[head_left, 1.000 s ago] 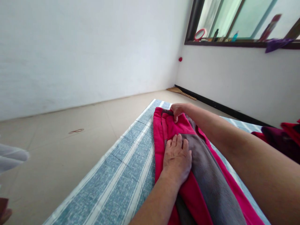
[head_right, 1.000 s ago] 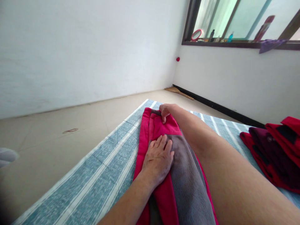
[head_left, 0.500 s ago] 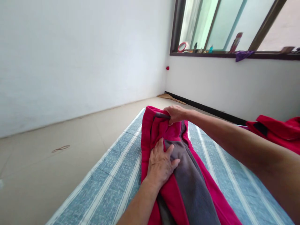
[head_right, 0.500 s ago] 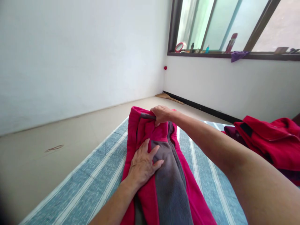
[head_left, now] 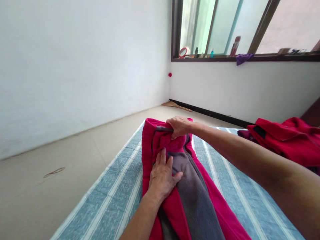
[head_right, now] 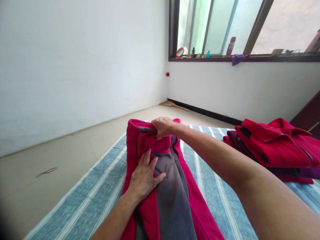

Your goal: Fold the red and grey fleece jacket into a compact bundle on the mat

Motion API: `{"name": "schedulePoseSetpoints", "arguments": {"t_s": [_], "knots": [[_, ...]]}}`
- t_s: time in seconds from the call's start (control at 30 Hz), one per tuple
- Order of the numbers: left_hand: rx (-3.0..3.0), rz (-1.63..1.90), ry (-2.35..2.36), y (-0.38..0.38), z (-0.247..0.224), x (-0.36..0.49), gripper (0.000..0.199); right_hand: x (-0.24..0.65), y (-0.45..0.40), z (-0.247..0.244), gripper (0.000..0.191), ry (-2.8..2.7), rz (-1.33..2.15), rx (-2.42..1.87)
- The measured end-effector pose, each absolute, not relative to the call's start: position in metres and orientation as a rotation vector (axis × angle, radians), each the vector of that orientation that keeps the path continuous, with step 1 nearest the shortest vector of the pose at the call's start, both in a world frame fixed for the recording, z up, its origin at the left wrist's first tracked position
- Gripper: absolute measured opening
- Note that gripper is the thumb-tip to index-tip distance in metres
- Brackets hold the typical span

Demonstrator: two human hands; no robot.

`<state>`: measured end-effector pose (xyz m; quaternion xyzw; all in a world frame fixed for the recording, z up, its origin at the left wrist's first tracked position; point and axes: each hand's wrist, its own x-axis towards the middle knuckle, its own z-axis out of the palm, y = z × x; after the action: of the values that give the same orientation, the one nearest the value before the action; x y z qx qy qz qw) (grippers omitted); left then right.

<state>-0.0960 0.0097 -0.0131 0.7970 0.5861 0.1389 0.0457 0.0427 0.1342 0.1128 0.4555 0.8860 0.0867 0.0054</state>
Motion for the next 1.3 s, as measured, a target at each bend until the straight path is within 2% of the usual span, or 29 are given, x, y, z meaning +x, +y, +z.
{"name": "schedulePoseSetpoints", "arguments": {"t_s": [0.2, 0.43, 0.67, 0.9, 1.1, 1.3], "knots": [[2.564, 0.531, 1.836, 0.006, -0.015, -0.096, 0.052, 0.049, 0.099, 0.113, 0.044, 2.821, 0.368, 1.427], [2.706, 0.424, 1.653, 0.010, -0.015, -0.095, 0.040, 0.052, 0.059, 0.098, 0.022, 2.968, 0.461, 1.376], [2.753, 0.356, 1.633, 0.000, -0.002, -0.094, 0.024, 0.054, 0.057, 0.111, 0.022, 2.946, 0.465, 1.440], [2.772, 0.267, 1.493, -0.009, 0.001, -0.096, 0.038, 0.059, 0.029, 0.119, 0.022, 2.981, 0.472, 1.356], [2.913, 0.248, 1.295, -0.014, 0.001, -0.090, 0.033, 0.057, -0.001, 0.123, 0.020, 2.955, 0.463, 1.339], [2.868, 0.389, 1.183, -0.011, -0.016, -0.106, 0.034, 0.056, -0.023, 0.108, 0.015, 2.968, 0.534, 1.274]]}}
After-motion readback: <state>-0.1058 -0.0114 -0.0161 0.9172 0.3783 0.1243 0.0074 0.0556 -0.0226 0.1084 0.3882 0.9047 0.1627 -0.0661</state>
